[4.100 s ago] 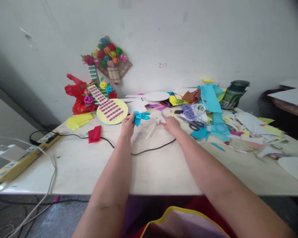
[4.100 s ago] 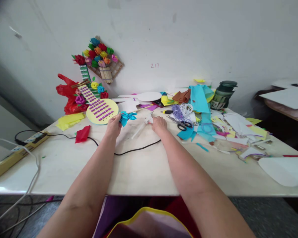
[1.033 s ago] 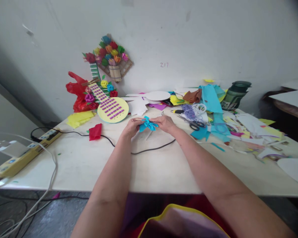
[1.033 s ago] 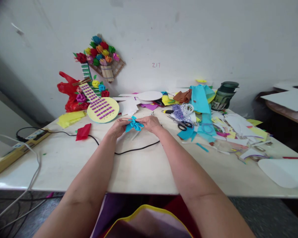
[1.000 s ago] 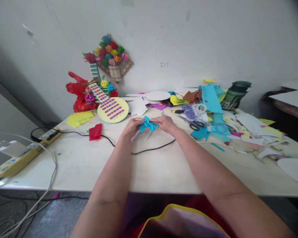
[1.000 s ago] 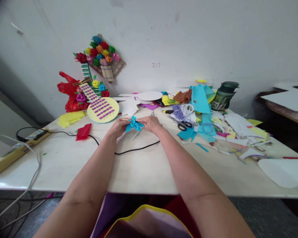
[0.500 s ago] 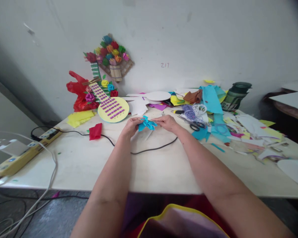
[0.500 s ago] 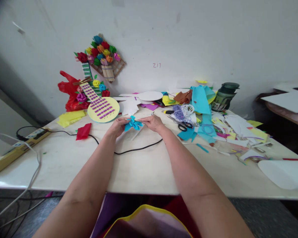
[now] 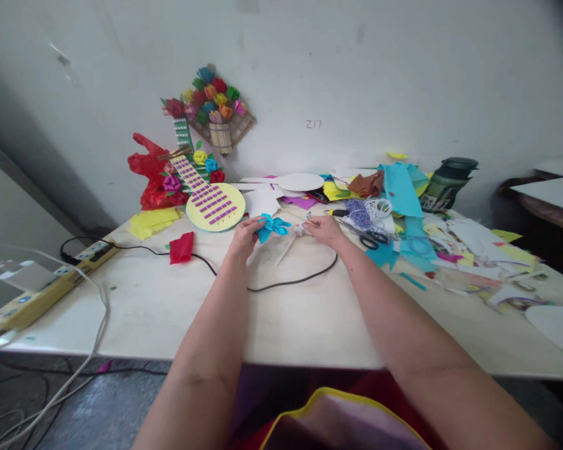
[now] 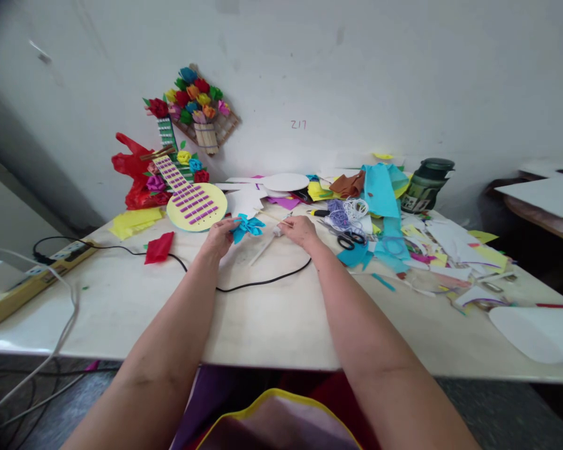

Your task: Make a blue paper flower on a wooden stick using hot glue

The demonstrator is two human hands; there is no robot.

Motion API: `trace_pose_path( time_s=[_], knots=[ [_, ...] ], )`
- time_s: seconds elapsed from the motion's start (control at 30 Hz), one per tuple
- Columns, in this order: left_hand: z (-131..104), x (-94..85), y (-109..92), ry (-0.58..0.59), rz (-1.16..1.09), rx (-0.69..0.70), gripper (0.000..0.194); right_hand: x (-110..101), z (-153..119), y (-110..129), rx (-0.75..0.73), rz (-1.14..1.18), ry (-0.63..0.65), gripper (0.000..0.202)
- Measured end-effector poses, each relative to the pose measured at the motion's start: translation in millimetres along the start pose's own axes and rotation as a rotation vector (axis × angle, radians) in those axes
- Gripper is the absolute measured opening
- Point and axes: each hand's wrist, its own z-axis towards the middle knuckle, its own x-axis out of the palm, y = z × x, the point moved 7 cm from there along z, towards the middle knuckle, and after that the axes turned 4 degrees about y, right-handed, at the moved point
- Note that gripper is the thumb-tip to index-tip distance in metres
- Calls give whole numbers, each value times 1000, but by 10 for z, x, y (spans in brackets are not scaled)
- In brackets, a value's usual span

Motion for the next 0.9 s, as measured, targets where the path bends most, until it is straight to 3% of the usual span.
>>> trace_pose_path(
  time_s=[0.17,0.47,0.73,0.9],
  knots=[
    [-21,55,-24,-13,7,26,26,-21,6,65,104,186,-6,33],
    [-17,147,-20,9,-1,73,35,129,-51,123,275,600,67,25],
    [-56,275,4,34,-20,59,39,238,-95,180,385,797,96,23],
    [-82,327,19,57,-9,58,56,251,-96,183,399,825,37,15]
  ],
)
